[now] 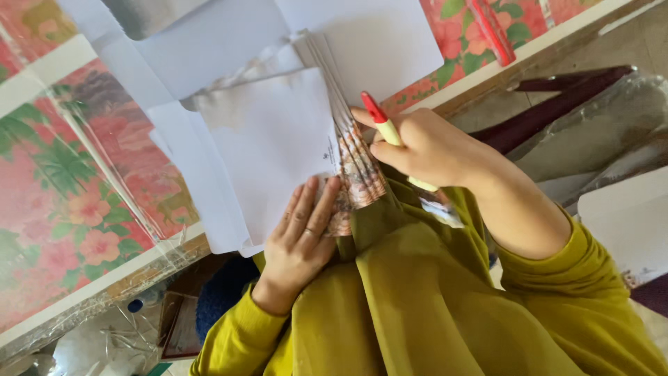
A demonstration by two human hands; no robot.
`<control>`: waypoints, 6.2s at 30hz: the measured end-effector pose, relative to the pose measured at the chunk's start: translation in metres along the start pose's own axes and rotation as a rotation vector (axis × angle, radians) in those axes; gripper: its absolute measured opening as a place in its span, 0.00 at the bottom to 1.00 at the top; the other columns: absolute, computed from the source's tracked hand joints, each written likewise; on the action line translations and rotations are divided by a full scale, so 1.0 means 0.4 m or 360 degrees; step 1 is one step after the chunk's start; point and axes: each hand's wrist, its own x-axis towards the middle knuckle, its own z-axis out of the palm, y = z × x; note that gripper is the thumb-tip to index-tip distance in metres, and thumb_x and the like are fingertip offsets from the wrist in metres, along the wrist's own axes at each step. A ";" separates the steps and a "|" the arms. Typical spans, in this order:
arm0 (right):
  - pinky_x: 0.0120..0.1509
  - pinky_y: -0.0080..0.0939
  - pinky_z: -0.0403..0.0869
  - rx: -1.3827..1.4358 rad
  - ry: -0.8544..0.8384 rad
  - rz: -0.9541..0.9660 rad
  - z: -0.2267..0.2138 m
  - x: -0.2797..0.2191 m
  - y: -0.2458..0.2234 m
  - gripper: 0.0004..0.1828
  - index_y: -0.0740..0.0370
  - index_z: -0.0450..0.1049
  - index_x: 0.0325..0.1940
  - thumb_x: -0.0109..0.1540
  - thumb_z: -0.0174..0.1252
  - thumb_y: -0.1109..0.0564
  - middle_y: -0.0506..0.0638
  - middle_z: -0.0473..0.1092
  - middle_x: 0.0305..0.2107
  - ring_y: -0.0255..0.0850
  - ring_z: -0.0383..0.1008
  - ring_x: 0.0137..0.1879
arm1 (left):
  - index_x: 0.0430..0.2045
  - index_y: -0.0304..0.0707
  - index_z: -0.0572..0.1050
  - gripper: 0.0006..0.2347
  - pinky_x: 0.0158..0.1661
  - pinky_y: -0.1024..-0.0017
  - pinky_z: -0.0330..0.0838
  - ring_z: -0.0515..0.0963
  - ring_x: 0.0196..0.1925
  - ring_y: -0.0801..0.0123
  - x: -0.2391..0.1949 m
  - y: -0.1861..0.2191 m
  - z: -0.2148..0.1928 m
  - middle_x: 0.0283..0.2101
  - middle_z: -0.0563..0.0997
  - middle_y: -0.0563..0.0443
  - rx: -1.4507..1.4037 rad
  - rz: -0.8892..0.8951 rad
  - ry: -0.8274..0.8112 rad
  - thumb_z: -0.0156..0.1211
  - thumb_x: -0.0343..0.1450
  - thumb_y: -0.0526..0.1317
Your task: The person applies glue to the edges of a white paper sheet using a brush, then presses the glued edges to adhere them. The person repeats this process on multiple sheets, occasionally dipping the brush into a bowl of glue.
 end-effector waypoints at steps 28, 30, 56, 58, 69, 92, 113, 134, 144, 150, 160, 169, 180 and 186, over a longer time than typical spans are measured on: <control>0.36 0.43 0.77 -0.0200 0.1469 -0.1416 0.185 -0.176 0.165 0.04 0.61 0.79 0.27 0.51 0.59 0.62 0.56 0.77 0.30 0.43 0.76 0.31 | 0.34 0.37 0.78 0.12 0.48 0.64 0.75 0.80 0.48 0.50 0.002 -0.032 0.013 0.52 0.78 0.42 0.0681 -0.0091 -0.0184 0.55 0.70 0.47; 0.34 0.38 0.77 -0.0209 0.1495 -0.1454 0.219 -0.159 0.219 0.05 0.59 0.80 0.26 0.54 0.58 0.61 0.52 0.78 0.29 0.39 0.75 0.28 | 0.32 0.35 0.79 0.13 0.48 0.64 0.75 0.80 0.49 0.51 0.006 -0.030 0.011 0.52 0.77 0.43 0.0662 -0.0114 -0.0194 0.56 0.70 0.47; 0.21 0.24 0.68 0.0960 0.1508 -0.0041 0.120 -0.345 0.432 0.10 0.61 0.70 0.37 0.66 0.47 0.53 0.53 0.71 0.27 0.35 0.72 0.24 | 0.21 0.33 0.81 0.10 0.44 0.65 0.80 0.82 0.47 0.51 0.010 -0.025 -0.016 0.48 0.78 0.41 0.0356 -0.0242 -0.0321 0.60 0.70 0.40; 0.21 0.26 0.64 0.1301 0.1131 -0.0137 0.011 -0.251 0.310 0.10 0.61 0.71 0.37 0.64 0.46 0.55 0.49 0.68 0.21 0.32 0.66 0.20 | 0.33 0.26 0.76 0.09 0.42 0.65 0.82 0.83 0.47 0.48 -0.029 -0.032 -0.010 0.48 0.78 0.38 0.0190 -0.0406 -0.0240 0.58 0.71 0.38; 0.08 0.23 0.52 0.0401 -0.0156 -0.0296 -0.035 0.005 -0.124 0.09 0.74 0.67 0.38 0.62 0.44 0.63 0.68 0.66 0.55 0.25 0.51 0.08 | 0.32 0.29 0.80 0.09 0.48 0.65 0.79 0.79 0.51 0.55 -0.004 -0.022 -0.031 0.51 0.76 0.45 0.0273 -0.0292 -0.0313 0.52 0.72 0.35; 0.65 0.48 0.77 0.1792 0.2247 0.0092 -0.118 -0.252 0.306 0.16 0.53 0.64 0.17 0.47 0.53 0.40 0.49 0.70 0.24 0.45 0.81 0.50 | 0.49 0.17 0.68 0.15 0.59 0.56 0.72 0.74 0.57 0.42 0.055 -0.030 -0.157 0.53 0.73 0.31 -0.0010 -0.0557 -0.0185 0.57 0.72 0.32; 0.38 0.47 0.74 -0.0216 0.1444 -0.1176 0.197 -0.294 0.347 0.02 0.64 0.78 0.22 0.51 0.62 0.65 0.59 0.76 0.25 0.49 0.75 0.29 | 0.28 0.33 0.79 0.15 0.46 0.62 0.77 0.81 0.47 0.48 0.006 -0.065 0.003 0.50 0.79 0.39 0.0605 -0.0004 -0.0121 0.48 0.73 0.45; 0.26 0.26 0.62 0.1490 0.0920 -0.0129 -0.059 -0.212 0.267 0.10 0.57 0.67 0.28 0.63 0.46 0.55 0.42 0.64 0.17 0.28 0.60 0.19 | 0.42 0.19 0.76 0.18 0.48 0.62 0.79 0.80 0.51 0.47 0.005 -0.053 -0.030 0.50 0.76 0.39 0.0126 -0.0434 -0.0246 0.48 0.74 0.42; 0.20 0.31 0.61 0.0187 -0.0339 0.0300 -0.075 0.029 -0.168 0.31 0.47 0.54 0.71 0.63 0.45 0.56 0.46 0.70 0.19 0.34 0.63 0.17 | 0.38 0.31 0.80 0.18 0.50 0.65 0.77 0.79 0.53 0.56 0.007 -0.046 -0.036 0.54 0.74 0.46 0.0273 -0.0304 -0.0402 0.57 0.71 0.51; 0.24 0.58 0.68 -0.0375 -0.0051 -0.0091 0.035 0.034 -0.164 0.32 0.66 0.48 0.67 0.62 0.48 0.56 0.61 0.72 0.29 0.62 0.72 0.26 | 0.18 0.27 0.70 0.06 0.46 0.58 0.74 0.79 0.47 0.39 -0.022 -0.055 -0.057 0.39 0.76 0.36 -0.0217 -0.0484 -0.0275 0.44 0.64 0.24; 0.26 0.37 0.65 -0.0044 -0.0524 0.0511 -0.063 0.059 -0.140 0.34 0.54 0.47 0.72 0.61 0.44 0.51 0.52 0.65 0.40 0.38 0.65 0.24 | 0.53 0.37 0.66 0.15 0.56 0.55 0.74 0.70 0.58 0.44 -0.015 -0.021 -0.062 0.57 0.67 0.35 -0.0189 -0.0236 0.0015 0.51 0.74 0.43; 0.18 0.26 0.58 0.1225 -0.0676 0.0404 -0.128 0.133 -0.170 0.18 0.72 0.71 0.48 0.54 0.51 0.62 0.61 0.77 0.37 0.31 0.61 0.20 | 0.26 0.29 0.78 0.11 0.52 0.60 0.74 0.76 0.53 0.50 -0.006 -0.004 -0.001 0.54 0.73 0.38 -0.0017 -0.0013 -0.0141 0.43 0.67 0.26; 0.22 0.27 0.56 0.1146 -0.0282 0.0128 -0.175 0.255 -0.138 0.09 0.66 0.72 0.36 0.55 0.52 0.59 0.61 0.76 0.33 0.30 0.57 0.16 | 0.52 0.29 0.67 0.18 0.60 0.66 0.70 0.78 0.55 0.58 -0.014 -0.064 -0.260 0.54 0.74 0.42 -0.0583 -0.0491 -0.0281 0.60 0.70 0.36; 0.42 0.50 0.79 0.2158 0.1766 -0.0085 -0.399 0.118 0.168 0.14 0.62 0.78 0.32 0.48 0.65 0.51 0.55 0.76 0.27 0.45 0.79 0.36 | 0.58 0.12 0.62 0.17 0.60 0.56 0.71 0.69 0.62 0.45 -0.090 -0.177 -0.371 0.62 0.61 0.40 0.1010 -0.1106 0.0704 0.63 0.80 0.14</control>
